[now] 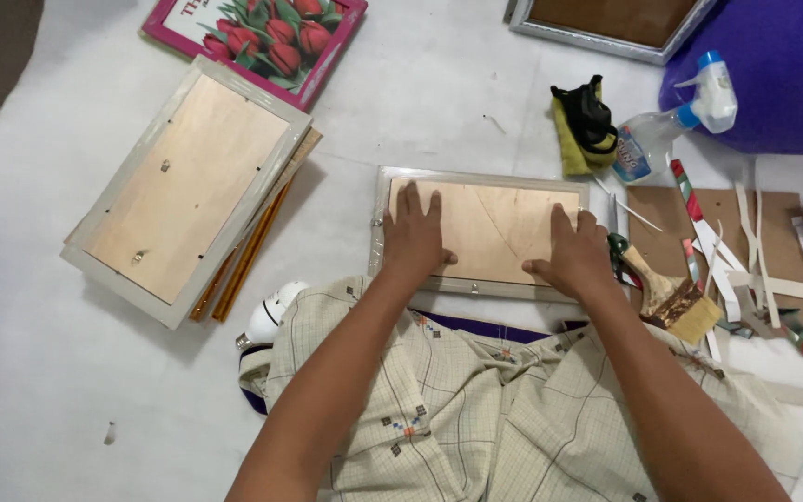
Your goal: Assembling a picture frame by placing a wooden backing and inserting a picture card.
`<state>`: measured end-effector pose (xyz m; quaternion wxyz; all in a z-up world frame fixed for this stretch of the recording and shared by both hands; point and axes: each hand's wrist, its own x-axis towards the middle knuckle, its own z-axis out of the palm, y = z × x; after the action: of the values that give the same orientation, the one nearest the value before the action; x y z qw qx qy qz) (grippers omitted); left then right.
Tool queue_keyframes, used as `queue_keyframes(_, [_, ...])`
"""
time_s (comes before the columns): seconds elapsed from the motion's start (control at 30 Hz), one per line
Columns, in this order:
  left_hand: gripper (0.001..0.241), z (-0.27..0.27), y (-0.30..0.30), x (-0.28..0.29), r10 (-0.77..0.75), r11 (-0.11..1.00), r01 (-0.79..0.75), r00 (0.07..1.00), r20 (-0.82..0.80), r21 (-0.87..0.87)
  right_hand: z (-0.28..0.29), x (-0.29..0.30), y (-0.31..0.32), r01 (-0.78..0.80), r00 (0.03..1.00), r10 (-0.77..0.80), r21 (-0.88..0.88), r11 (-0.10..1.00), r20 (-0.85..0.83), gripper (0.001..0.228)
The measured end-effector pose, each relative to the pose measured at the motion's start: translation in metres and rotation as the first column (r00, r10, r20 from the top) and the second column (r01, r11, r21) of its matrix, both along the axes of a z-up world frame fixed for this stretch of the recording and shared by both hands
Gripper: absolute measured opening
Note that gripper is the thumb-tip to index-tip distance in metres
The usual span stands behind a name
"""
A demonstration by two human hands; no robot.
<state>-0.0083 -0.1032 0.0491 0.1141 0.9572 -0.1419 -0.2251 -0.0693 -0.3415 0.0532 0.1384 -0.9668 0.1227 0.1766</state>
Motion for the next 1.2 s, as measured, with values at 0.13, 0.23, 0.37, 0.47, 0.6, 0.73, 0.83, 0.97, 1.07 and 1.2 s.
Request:
queue_keyframes(0.13, [0.101, -0.013, 0.005, -0.037, 0.221, 0.963, -0.215, 0.975, -0.015, 0.159, -0.017, 0.0, 0.001, -0.035, 0.999, 0.035, -0.074, 0.997, -0.003, 0.107])
queue_keyframes(0.23, [0.093, -0.031, 0.01, -0.042, 0.231, 0.96, -0.203, 0.964, -0.133, 0.194, -0.018, -0.003, 0.004, -0.014, 0.999, 0.012, -0.061, 0.998, -0.031, 0.107])
queue_keyframes(0.37, [0.068, -0.091, 0.06, 0.001, 0.268, 0.948, -0.289, 0.951, -0.152, -0.131, -0.026, -0.002, 0.005, 0.009, 1.0, -0.01, -0.08, 0.997, -0.013, 0.107])
queue_keyframes(0.47, [0.036, -0.095, 0.101, 0.02, 0.397, 0.856, -0.408, 0.912, -0.102, -0.317, -0.025, -0.001, 0.012, -0.013, 1.0, 0.013, -0.167, 0.986, -0.003, 0.104])
queue_keyframes(0.6, [0.021, -0.085, 0.129, 0.015, 0.428, 0.821, -0.428, 0.899, -0.089, -0.377, -0.048, 0.002, 0.027, -0.188, 0.974, 0.215, -0.257, 0.948, 0.079, 0.068])
queue_keyframes(0.73, [0.018, -0.074, 0.137, 0.022, 0.415, 0.824, -0.4, 0.908, -0.054, -0.401, -0.06, 0.011, 0.084, -0.115, 0.993, 0.118, -0.125, 0.985, 0.016, 0.069])
queue_keyframes(0.83, [0.013, -0.06, 0.138, 0.022, 0.387, 0.806, -0.382, 0.918, -0.086, -0.453, -0.034, 0.017, 0.14, -0.076, 0.996, 0.075, 0.015, 0.997, 0.049, 0.067])
queue_keyframes(0.97, [0.016, -0.055, 0.132, 0.023, 0.338, 0.811, -0.372, 0.928, -0.158, -0.452, 0.011, 0.016, 0.211, 0.018, 0.999, -0.014, 0.09, 0.996, -0.046, 0.099])
queue_keyframes(1.07, [0.022, -0.06, 0.13, 0.023, 0.3, 0.814, -0.347, 0.938, -0.175, -0.467, 0.02, 0.014, 0.237, 0.08, 0.996, -0.076, 0.087, 0.993, -0.049, 0.103])
queue_keyframes(1.2, [0.023, -0.092, 0.122, 0.034, 0.281, 0.797, -0.334, 0.943, -0.18, -0.503, -0.017, 0.024, 0.226, 0.131, 0.991, -0.131, 0.092, 0.987, -0.007, 0.102])
